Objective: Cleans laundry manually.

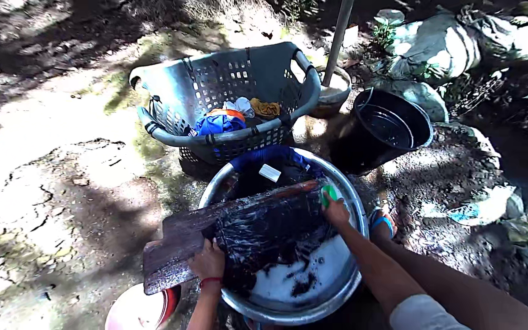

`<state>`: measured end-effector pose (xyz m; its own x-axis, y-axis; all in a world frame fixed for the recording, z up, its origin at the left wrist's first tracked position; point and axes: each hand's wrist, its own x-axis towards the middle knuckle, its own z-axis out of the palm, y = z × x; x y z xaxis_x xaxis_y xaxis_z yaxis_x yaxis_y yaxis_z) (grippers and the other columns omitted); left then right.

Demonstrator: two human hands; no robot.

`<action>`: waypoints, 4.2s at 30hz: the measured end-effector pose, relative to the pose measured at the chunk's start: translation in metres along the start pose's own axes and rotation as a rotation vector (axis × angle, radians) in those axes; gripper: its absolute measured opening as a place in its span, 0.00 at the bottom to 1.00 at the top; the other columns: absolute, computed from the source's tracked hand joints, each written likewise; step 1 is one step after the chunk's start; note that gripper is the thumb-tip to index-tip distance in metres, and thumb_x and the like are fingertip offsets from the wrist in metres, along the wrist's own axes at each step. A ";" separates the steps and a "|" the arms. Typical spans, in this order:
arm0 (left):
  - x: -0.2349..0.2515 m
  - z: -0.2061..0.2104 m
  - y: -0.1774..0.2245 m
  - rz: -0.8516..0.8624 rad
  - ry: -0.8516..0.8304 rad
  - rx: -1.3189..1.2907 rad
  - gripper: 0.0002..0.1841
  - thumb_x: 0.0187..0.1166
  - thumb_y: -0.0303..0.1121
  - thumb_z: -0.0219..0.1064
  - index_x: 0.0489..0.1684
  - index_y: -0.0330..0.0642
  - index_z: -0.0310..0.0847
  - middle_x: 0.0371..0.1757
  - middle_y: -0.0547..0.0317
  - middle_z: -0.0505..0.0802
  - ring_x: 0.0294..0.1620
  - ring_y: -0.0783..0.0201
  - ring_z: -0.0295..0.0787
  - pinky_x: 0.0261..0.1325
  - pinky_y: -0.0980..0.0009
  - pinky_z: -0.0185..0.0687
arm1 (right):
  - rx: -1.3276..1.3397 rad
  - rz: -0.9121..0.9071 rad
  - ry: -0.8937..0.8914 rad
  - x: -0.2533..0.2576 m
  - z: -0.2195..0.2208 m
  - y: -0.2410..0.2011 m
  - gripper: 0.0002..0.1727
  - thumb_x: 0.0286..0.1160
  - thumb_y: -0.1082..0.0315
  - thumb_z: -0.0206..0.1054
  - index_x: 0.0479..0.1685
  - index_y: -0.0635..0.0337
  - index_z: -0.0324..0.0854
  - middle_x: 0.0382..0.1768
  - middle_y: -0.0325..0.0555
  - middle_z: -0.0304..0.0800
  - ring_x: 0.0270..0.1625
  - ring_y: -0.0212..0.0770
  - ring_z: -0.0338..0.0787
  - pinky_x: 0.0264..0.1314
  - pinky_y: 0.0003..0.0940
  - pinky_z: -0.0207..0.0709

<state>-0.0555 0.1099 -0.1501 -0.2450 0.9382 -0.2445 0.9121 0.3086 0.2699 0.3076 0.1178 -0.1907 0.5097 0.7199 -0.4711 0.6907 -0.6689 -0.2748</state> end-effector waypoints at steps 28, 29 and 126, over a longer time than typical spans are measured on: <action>-0.064 -0.122 -0.032 0.518 -0.166 -1.241 0.29 0.66 0.69 0.71 0.53 0.59 0.84 0.43 0.81 0.95 0.46 0.86 0.91 0.51 0.80 0.89 | 0.607 -0.545 -0.241 -0.091 -0.104 0.001 0.38 0.43 0.72 0.82 0.64 0.74 0.78 0.51 0.59 0.89 0.51 0.46 0.90 0.58 0.46 0.85; -0.058 -0.116 -0.029 0.354 -0.040 -1.138 0.33 0.73 0.67 0.67 0.61 0.47 0.75 0.43 0.75 0.92 0.45 0.84 0.90 0.51 0.80 0.88 | 0.515 -0.498 -0.179 -0.078 -0.117 -0.020 0.37 0.50 0.72 0.83 0.66 0.75 0.76 0.56 0.65 0.86 0.57 0.52 0.88 0.64 0.51 0.82; -0.101 0.032 -0.038 0.086 -0.757 -0.719 0.28 0.85 0.35 0.65 0.79 0.28 0.67 0.69 0.37 0.86 0.70 0.52 0.84 0.77 0.54 0.76 | 1.057 0.063 -0.185 -0.113 0.139 0.043 0.31 0.69 0.73 0.77 0.70 0.80 0.73 0.63 0.74 0.84 0.65 0.60 0.85 0.73 0.55 0.76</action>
<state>-0.0551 -0.0012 -0.1656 0.3068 0.6948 -0.6505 0.4460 0.4988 0.7432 0.2085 -0.0184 -0.2657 0.3823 0.6985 -0.6050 -0.1731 -0.5890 -0.7894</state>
